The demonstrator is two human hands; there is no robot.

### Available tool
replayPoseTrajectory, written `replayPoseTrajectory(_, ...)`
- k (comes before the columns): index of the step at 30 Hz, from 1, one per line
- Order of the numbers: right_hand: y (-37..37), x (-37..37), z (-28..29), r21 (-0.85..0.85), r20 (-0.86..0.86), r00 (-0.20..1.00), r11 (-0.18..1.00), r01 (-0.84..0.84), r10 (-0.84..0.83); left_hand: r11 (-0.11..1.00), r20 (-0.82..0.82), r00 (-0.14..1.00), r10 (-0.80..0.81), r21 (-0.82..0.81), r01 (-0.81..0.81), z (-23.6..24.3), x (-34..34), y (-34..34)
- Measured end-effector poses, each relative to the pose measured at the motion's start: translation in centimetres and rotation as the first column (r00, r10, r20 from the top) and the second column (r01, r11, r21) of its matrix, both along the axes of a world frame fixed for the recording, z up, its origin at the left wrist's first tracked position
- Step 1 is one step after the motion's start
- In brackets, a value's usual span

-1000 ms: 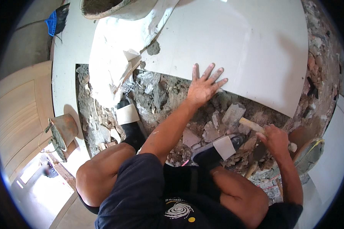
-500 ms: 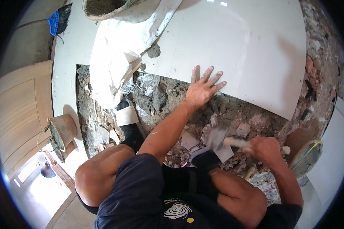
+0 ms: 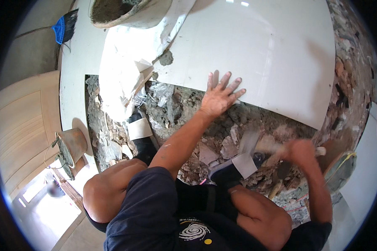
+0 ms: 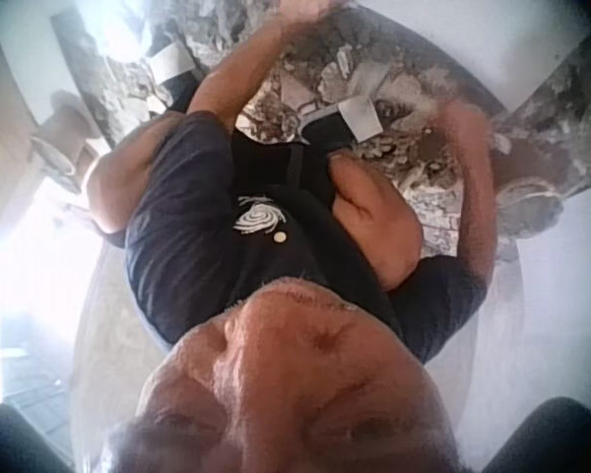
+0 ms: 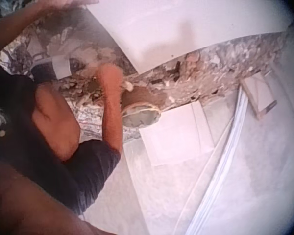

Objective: The person scoops adhesive from a bucket and spreads it evenly on the back of a large white tile using a trowel. The person then flips the tile and places it onto the prepared floor, tapping it with a rubber mallet to level and secure it.

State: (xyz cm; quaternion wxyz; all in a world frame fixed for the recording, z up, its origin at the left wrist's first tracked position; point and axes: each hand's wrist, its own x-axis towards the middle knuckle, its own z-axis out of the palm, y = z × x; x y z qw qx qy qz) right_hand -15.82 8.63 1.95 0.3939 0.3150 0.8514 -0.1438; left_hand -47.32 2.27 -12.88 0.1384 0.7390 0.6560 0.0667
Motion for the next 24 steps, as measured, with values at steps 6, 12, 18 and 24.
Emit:
replayPoseTrajectory(6,-1.1,1.0,0.0,-0.079,-0.143,0.981,0.990,0.119,-0.130,0.999,-0.031,1.000,-0.003,0.038,0.004,-0.2,-0.1,-0.2)
replayPoseTrajectory(12,0.9,1.6,-0.5,0.180,-0.383,0.917,0.965,0.192,-0.111,0.998,-0.013,1.000,-0.024,0.053,0.025,-0.4,-0.4,-0.1)
replayPoseTrajectory(18,-0.3,1.2,-0.2,-0.030,-0.282,0.956,0.997,0.076,-0.081,0.998,0.000,0.999,-0.037,0.056,0.037,-0.3,-0.5,-0.1)
replayPoseTrajectory(24,0.1,1.2,0.6,0.212,-0.389,0.910,0.947,0.242,-0.145,0.999,-0.037,0.999,-0.038,0.014,0.038,0.1,-0.5,0.1)
